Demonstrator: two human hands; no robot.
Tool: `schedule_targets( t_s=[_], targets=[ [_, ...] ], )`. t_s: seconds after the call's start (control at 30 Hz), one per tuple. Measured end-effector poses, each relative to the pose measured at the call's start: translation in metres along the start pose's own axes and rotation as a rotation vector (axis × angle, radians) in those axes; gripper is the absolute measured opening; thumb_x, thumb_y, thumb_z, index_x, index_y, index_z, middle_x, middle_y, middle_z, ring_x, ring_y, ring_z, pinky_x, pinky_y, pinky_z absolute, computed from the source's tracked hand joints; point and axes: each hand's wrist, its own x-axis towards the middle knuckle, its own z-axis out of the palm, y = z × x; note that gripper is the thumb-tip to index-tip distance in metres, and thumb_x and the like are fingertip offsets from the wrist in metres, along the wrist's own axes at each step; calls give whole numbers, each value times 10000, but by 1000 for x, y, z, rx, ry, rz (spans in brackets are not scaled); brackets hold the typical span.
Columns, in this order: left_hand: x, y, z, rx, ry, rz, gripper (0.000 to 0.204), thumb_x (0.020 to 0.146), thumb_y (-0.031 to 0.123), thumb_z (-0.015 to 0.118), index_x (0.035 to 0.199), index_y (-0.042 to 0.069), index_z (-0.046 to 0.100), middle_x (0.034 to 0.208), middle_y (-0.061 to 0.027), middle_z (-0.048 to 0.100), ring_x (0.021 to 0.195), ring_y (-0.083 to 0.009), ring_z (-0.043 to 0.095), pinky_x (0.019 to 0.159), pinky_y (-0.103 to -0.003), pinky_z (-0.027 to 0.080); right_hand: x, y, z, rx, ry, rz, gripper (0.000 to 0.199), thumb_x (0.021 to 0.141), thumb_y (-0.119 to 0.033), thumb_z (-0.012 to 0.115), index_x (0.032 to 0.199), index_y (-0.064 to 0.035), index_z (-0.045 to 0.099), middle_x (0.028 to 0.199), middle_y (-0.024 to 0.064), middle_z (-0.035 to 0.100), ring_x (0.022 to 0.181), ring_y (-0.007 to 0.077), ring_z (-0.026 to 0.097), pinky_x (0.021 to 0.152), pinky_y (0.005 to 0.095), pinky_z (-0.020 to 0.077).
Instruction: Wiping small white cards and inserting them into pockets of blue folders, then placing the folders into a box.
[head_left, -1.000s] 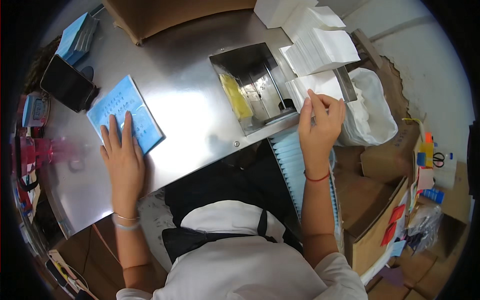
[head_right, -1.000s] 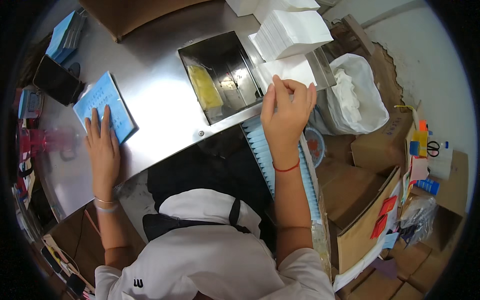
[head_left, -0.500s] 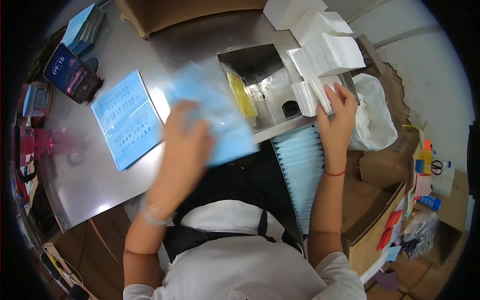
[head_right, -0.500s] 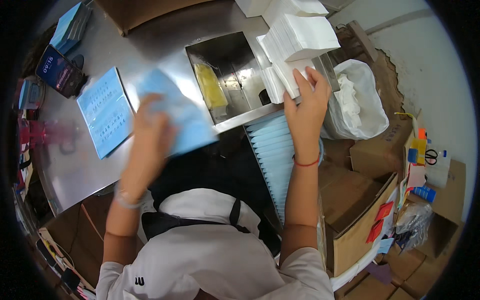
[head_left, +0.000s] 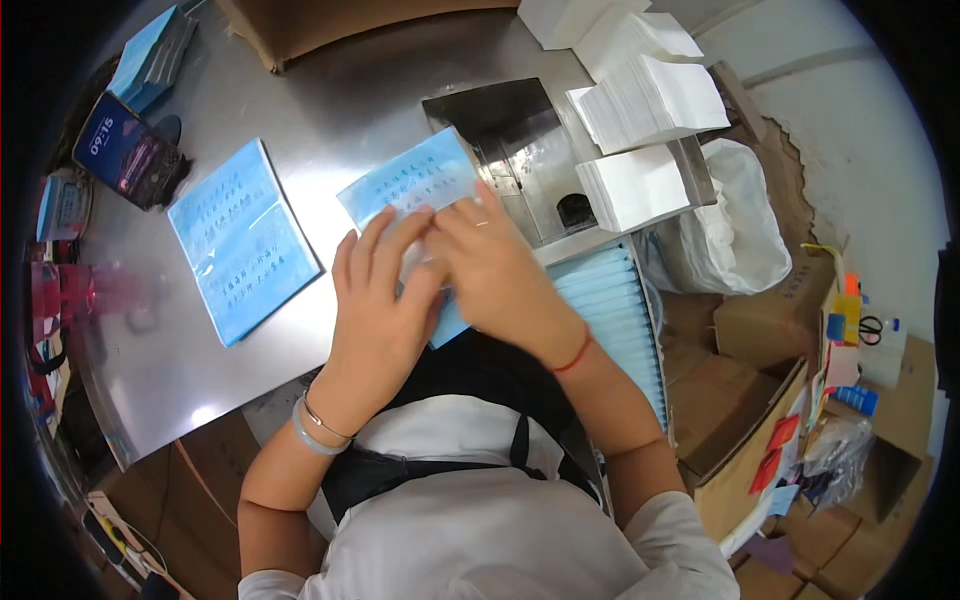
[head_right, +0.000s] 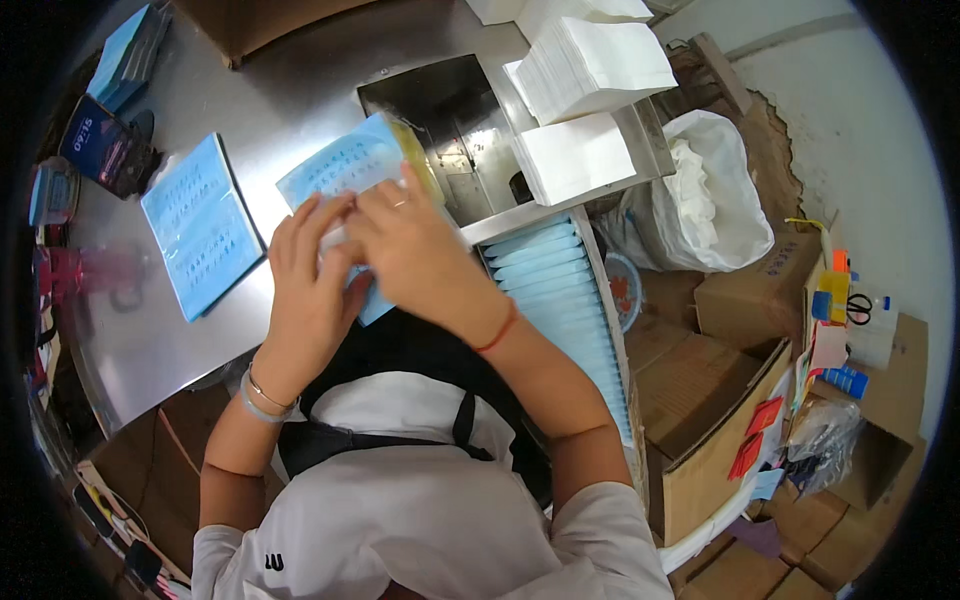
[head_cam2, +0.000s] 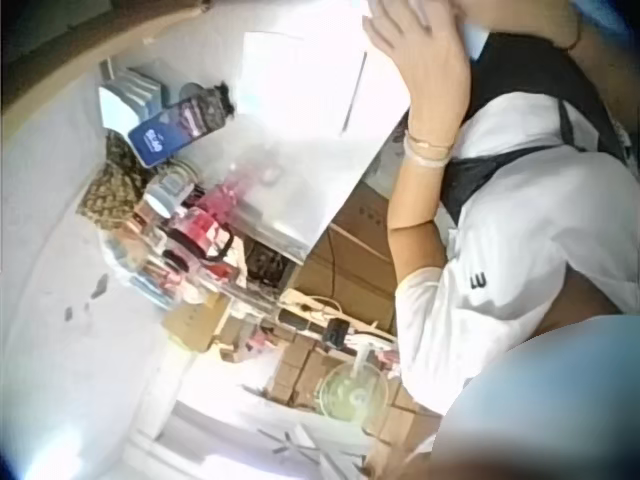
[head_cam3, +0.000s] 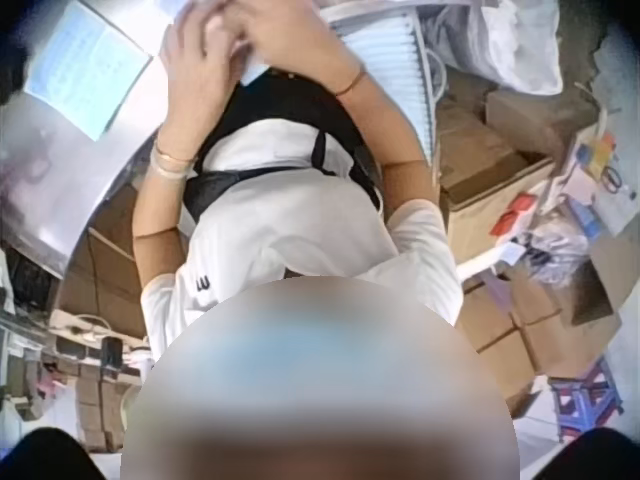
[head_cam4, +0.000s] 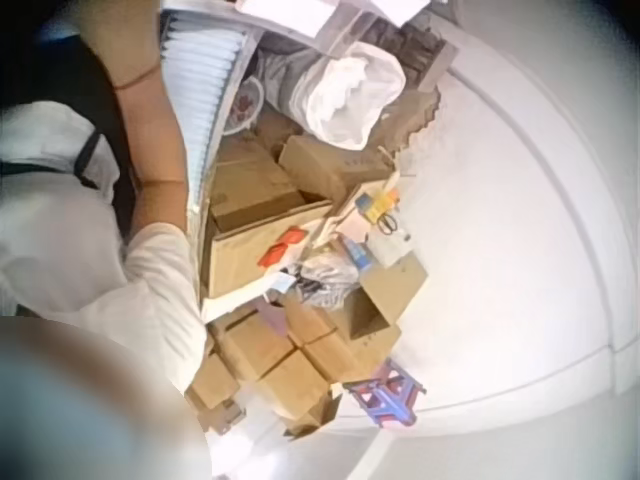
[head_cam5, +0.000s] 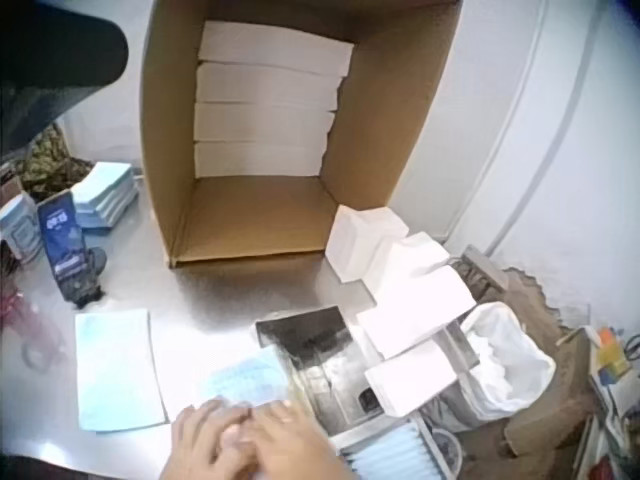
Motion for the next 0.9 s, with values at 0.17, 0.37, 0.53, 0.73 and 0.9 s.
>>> schedule_targets(
  t_s=[0.17,0.37,0.53,0.73,0.9],
  targets=[
    [4,6,-11,173,-9,-73,496,725,132,785,1192,204,634,1400,-182,455,1338,-402,390,1040,-619,327,-40,31,-45,-396,616,449,263,861,47,573,1096,41,690,1040,161,646,958,302,605,888,428,484],
    [51,0,-4,347,-88,37,555,753,440,777,1172,122,600,1343,-191,465,1212,-346,450,979,-529,348,-51,48,-43,-461,478,494,257,834,-25,671,1083,35,687,1038,148,602,966,336,566,960,492,462],
    [45,2,-18,220,-200,-38,580,761,531,731,1154,124,606,1371,-216,463,1168,-378,504,967,-494,407,-60,61,-72,-352,380,482,322,779,39,653,1098,25,689,1040,137,609,970,330,568,900,442,473],
    [30,-17,-29,-3,-249,-126,487,732,224,751,1183,110,607,1061,-137,539,782,-302,646,666,-438,547,-39,-17,-28,-68,350,193,273,821,-15,633,1085,-25,701,1181,143,663,1088,311,616,972,467,452],
    [27,-21,-12,-130,-15,-169,554,678,4,763,1198,16,573,1376,-279,435,801,-336,622,744,-405,542,-21,-24,6,-289,241,108,304,813,-109,644,1111,-86,698,1119,138,649,1039,306,647,1039,533,429]
  ],
)
